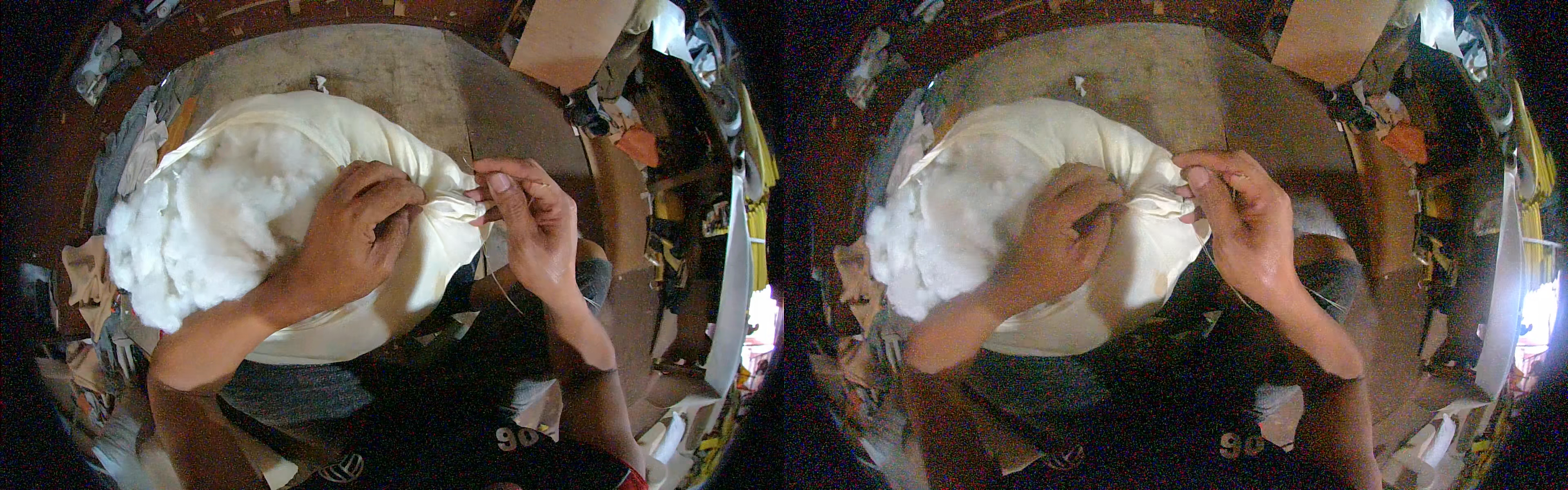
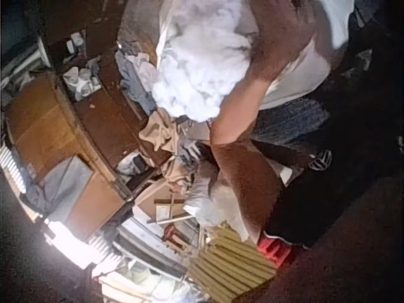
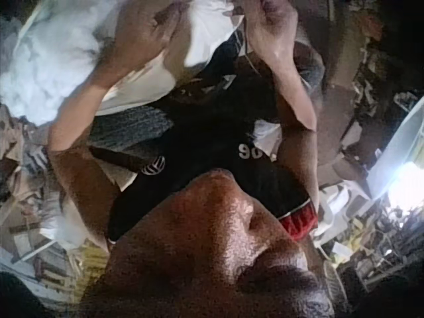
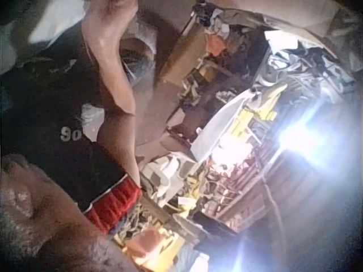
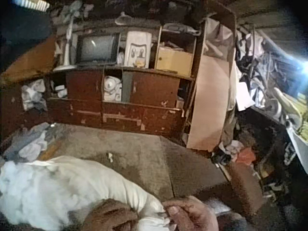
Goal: The person sews the opening of a white cotton-filled bag using a needle and thread. They repeatedly insert the needle, pull the thread through, and adjust the bag to continue stitching along the edge.
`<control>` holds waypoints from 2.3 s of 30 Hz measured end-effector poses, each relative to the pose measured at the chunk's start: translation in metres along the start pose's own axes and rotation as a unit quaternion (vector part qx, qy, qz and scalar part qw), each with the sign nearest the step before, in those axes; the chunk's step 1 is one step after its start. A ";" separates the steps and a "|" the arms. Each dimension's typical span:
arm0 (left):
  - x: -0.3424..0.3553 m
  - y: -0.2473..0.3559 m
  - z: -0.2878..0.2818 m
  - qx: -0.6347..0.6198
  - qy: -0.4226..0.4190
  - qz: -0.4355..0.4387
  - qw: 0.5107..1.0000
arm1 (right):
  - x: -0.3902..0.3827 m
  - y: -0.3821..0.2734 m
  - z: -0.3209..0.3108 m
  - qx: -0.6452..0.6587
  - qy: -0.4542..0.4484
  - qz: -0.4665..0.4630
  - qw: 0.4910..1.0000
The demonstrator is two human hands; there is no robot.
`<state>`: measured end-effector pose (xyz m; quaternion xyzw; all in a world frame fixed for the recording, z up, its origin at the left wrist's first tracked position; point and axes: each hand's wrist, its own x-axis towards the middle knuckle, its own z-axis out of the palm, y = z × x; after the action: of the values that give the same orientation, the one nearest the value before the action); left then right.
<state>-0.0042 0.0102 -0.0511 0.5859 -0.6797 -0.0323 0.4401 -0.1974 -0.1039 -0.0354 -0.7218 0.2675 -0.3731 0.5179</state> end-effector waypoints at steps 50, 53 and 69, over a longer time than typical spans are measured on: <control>0.007 -0.003 -0.001 0.004 -0.022 0.006 1.000 | -0.004 0.003 -0.028 0.031 -0.042 0.018 0.998; 0.007 -0.003 -0.001 0.004 -0.019 0.005 1.000 | -0.004 0.004 -0.027 0.033 -0.039 0.026 0.998; 0.007 -0.003 0.000 0.011 -0.017 0.008 1.000 | -0.002 0.004 -0.030 0.011 -0.073 0.046 0.996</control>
<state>-0.0010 0.0033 -0.0484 0.5844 -0.6925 -0.0313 0.4219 -0.2233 -0.1199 -0.0343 -0.7287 0.2579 -0.2977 0.5603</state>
